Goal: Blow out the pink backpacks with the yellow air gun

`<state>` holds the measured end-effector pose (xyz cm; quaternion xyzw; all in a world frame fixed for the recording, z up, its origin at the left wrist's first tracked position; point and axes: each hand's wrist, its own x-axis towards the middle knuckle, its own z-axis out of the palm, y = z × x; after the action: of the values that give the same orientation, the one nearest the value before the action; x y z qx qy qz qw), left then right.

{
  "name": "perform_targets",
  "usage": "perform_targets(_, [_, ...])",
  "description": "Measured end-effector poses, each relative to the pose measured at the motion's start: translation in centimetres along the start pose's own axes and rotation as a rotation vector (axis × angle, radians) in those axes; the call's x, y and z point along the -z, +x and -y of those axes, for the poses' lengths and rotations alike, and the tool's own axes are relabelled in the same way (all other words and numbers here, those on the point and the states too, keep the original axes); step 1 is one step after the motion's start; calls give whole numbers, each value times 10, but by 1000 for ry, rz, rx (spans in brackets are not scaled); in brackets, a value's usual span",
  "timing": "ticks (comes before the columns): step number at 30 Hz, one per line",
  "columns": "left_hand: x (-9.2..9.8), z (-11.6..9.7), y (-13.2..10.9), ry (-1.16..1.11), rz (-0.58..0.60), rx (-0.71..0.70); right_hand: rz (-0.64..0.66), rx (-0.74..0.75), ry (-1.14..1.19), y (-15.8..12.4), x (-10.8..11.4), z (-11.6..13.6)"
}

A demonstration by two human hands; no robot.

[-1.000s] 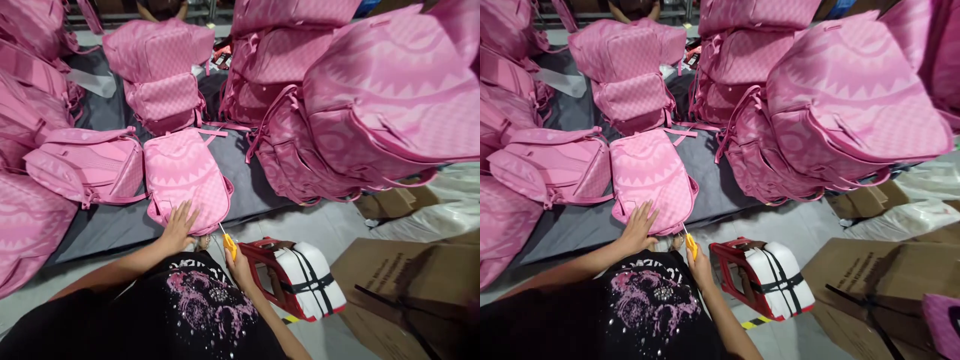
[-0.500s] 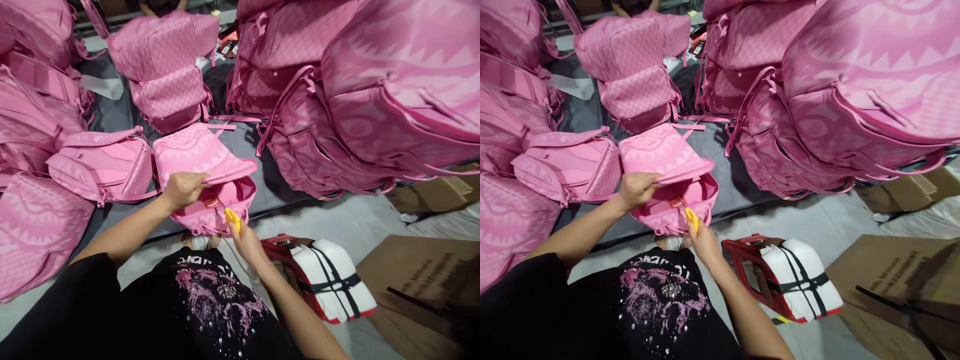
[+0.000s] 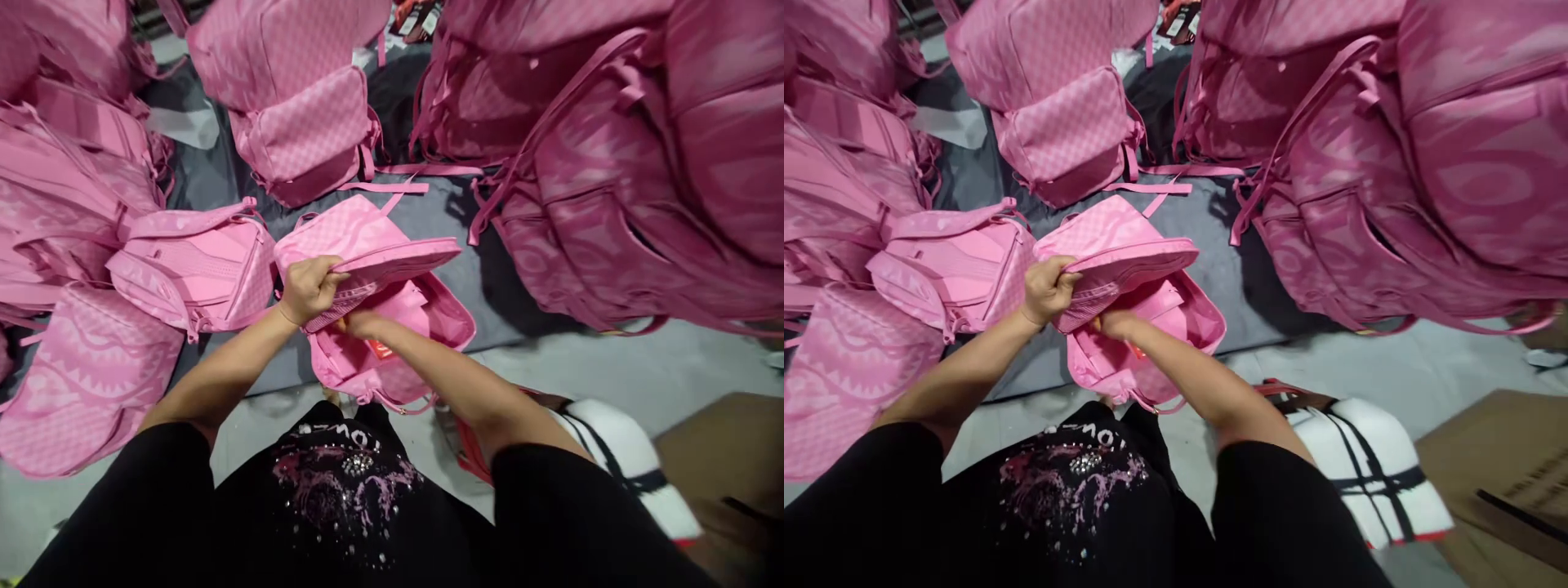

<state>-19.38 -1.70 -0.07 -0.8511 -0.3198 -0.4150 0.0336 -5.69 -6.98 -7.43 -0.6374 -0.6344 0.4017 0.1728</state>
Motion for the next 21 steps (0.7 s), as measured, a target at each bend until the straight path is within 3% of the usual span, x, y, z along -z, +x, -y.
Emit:
perform_targets(4, [11,11,0,-183,60,228,397,-58,-448,-61,26,-28])
perform_targets(6, [17,13,-1,-247,106,388,468,-65,-629,-92,45,-39])
perform_targets(9, [22,13,-10,-401,280,563,264,-132,-725,-91,62,-39])
perform_targets(12, [19,3,-22,-569,317,656,54,-217,-727,-34,61,-28])
perform_targets(15, [17,-6,-28,-531,205,711,-56,-294,-713,26,66,-23])
perform_targets(17, [17,-2,-28,-419,71,747,-157,-338,-723,41,81,-29])
perform_targets(19, [13,7,-28,-291,-92,805,-174,-388,-733,30,99,-39])
perform_targets(21, [4,15,-29,-221,-199,856,-73,-443,-753,1,115,-49])
